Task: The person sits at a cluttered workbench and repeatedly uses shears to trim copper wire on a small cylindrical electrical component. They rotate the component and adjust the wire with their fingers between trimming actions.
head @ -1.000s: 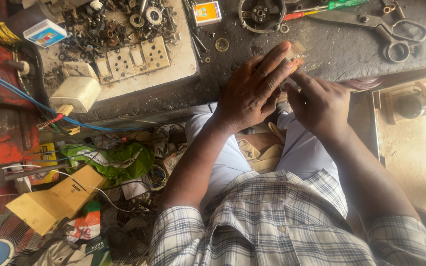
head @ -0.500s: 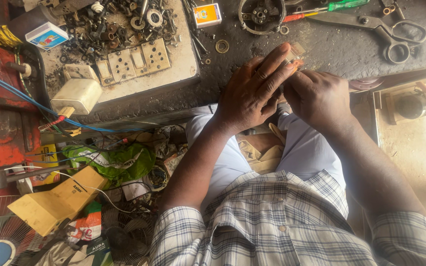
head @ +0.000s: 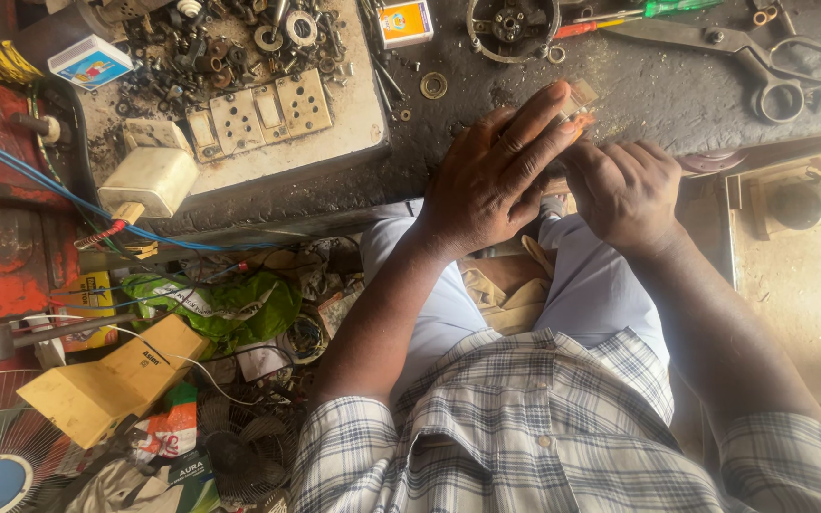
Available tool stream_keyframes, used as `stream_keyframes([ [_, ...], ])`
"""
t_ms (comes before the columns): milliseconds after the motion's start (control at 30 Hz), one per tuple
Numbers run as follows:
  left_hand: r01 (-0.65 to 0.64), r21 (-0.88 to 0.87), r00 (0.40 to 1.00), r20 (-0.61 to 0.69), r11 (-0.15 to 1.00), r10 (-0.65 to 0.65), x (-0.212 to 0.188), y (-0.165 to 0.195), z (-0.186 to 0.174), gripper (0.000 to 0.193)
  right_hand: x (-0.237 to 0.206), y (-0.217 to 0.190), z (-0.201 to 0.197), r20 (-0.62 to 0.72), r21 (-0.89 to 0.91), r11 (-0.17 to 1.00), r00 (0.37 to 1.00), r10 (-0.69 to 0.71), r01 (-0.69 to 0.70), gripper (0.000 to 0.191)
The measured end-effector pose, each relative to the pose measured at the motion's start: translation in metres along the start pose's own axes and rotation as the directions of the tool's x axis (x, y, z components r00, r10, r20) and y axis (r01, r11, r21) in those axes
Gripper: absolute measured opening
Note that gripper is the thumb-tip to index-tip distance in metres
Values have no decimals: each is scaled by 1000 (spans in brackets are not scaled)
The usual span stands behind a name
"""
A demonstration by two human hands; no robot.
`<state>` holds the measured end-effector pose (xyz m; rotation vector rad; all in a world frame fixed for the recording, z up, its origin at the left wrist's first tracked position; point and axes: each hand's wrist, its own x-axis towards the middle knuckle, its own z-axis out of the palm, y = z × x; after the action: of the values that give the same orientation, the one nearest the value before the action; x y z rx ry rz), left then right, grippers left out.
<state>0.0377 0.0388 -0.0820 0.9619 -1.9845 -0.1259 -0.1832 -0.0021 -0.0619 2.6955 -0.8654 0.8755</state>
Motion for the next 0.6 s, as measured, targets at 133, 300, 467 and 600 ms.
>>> stream_keyframes([
  [133, 1, 15, 1000, -2, 1000, -1, 0, 1, 0, 85, -8, 3, 5, -50, 49, 999, 999, 11, -9, 19],
  [300, 16, 10, 1000, 15, 1000, -16, 0, 1, 0, 85, -14, -3, 15, -158, 206, 972, 976, 150, -116, 20],
  [467, 23, 15, 999, 37, 1000, -23, 1, 0, 3, 82, -18, -12, 22, -198, 291, 915, 918, 343, -279, 30],
  [600, -2, 7, 1000, 20, 1000, 2, 1, -1, 4, 87, -16, -14, 19, -151, 347, 884, 911, 384, -315, 32],
])
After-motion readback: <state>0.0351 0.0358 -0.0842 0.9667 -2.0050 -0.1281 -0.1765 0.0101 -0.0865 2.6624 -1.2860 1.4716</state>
